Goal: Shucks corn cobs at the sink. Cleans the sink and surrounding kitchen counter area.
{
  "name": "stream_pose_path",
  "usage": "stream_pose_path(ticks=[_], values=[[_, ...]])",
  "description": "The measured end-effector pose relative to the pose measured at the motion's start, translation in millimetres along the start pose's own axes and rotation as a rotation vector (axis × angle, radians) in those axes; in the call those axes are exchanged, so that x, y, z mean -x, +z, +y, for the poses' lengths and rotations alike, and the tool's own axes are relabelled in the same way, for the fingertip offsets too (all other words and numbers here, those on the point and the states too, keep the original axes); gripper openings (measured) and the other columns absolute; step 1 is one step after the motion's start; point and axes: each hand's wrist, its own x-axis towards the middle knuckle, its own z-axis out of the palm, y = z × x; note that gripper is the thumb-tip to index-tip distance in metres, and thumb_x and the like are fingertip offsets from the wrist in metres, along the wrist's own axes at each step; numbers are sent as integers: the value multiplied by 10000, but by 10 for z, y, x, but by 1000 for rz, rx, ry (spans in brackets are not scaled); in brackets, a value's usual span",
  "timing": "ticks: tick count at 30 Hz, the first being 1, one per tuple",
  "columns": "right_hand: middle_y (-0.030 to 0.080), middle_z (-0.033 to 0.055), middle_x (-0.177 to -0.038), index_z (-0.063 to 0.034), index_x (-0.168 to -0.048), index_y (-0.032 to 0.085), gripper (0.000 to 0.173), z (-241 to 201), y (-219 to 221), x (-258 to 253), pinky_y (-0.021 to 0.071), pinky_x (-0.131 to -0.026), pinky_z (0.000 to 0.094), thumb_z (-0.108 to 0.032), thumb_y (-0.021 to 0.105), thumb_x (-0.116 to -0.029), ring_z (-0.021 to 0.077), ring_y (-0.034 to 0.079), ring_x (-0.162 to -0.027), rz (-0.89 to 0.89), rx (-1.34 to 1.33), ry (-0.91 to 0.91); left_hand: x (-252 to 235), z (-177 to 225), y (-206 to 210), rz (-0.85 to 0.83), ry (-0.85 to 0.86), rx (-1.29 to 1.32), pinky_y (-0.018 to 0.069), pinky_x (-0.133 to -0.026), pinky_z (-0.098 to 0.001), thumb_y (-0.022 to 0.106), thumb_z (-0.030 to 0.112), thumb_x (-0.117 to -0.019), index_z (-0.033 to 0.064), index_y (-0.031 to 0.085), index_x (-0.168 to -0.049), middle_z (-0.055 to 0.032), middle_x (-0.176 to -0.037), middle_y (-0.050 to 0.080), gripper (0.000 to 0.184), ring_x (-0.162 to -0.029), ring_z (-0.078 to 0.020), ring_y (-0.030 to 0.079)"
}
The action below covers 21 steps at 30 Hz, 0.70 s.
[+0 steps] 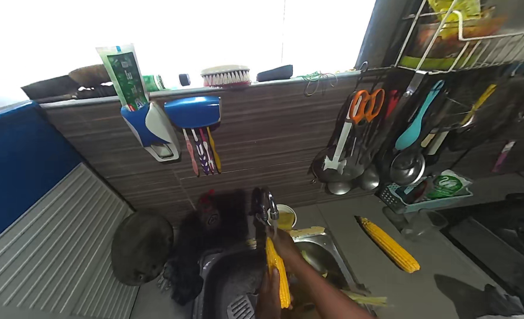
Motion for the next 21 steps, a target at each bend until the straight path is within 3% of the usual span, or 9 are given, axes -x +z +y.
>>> stream_pose_path(ticks=[3,4,6,9,11,13,16,19,21], values=[[692,150,-922,13,-1244,563,360,-38,45,9,614,-646,395,-259,355,-1131,237,693,-715,-58,-452,24,3,-105,-62,-54,-101,220,573,-489,-365,295,553,-1091,-11,575,-1205,-189,-775,668,640,-562,-259,652],[690,148,-918,7,-1265,544,340,-49,63,37,613,-641,389,-259,382,-1128,235,692,-710,-63,-456,5,-30,-103,-68,-51,-111,256,569,-481,-367,278,587,-1080,-10,578,-1172,-187,-754,659,674,-553,-261,648],[682,182,-1156,-41,-1457,473,505,-39,82,188,577,-888,458,-372,513,-1078,271,689,-988,-26,-126,-26,-113,-56,-30,32,-19,175,601,-567,-389,297,578,-1080,2,597,-1220,-171,-839,684,665,-652,-248,678],[577,230,-1432,-15,-1605,263,749,227,213,553,473,-1118,516,-499,455,-1066,330,604,-1295,11,242,-141,-270,-31,46,139,160,29,517,-1032,-428,290,463,-1114,42,535,-1433,-150,-1330,626,583,-1191,-213,616],[498,244,-1514,9,-1617,208,778,437,238,788,416,-1183,487,-486,451,-1067,325,532,-1384,48,242,-194,-309,3,98,163,175,75,507,-1031,-397,295,410,-1122,23,522,-1424,-156,-1330,610,541,-1198,-199,599],[581,219,-1435,-60,-1642,164,780,571,163,948,493,-1100,515,-451,500,-1057,308,625,-1274,33,162,-126,-299,57,144,167,87,162,557,-939,-393,326,414,-1119,49,573,-1369,-140,-1237,657,507,-1097,-195,649],[657,159,-1280,-218,-1646,212,782,732,-110,984,618,-769,458,-460,609,-1017,252,715,-917,-86,-90,6,-320,15,152,81,29,169,602,-839,-430,435,351,-1098,31,656,-1258,-156,-1107,710,422,-981,-239,700],[639,139,-1275,-273,-1637,262,812,795,-395,989,558,-628,370,-371,699,-959,206,655,-794,-246,-300,78,-449,64,181,-49,12,252,580,-908,-444,533,274,-1057,-21,599,-1272,-186,-1132,692,371,-1024,-258,686],[645,121,-1212,-278,-1600,312,818,790,-439,1088,525,-582,336,-262,741,-903,182,626,-747,-319,-408,153,-547,147,230,-58,-14,304,612,-807,-464,588,198,-999,-47,552,-1260,-232,-1038,699,360,-914,-308,714]])
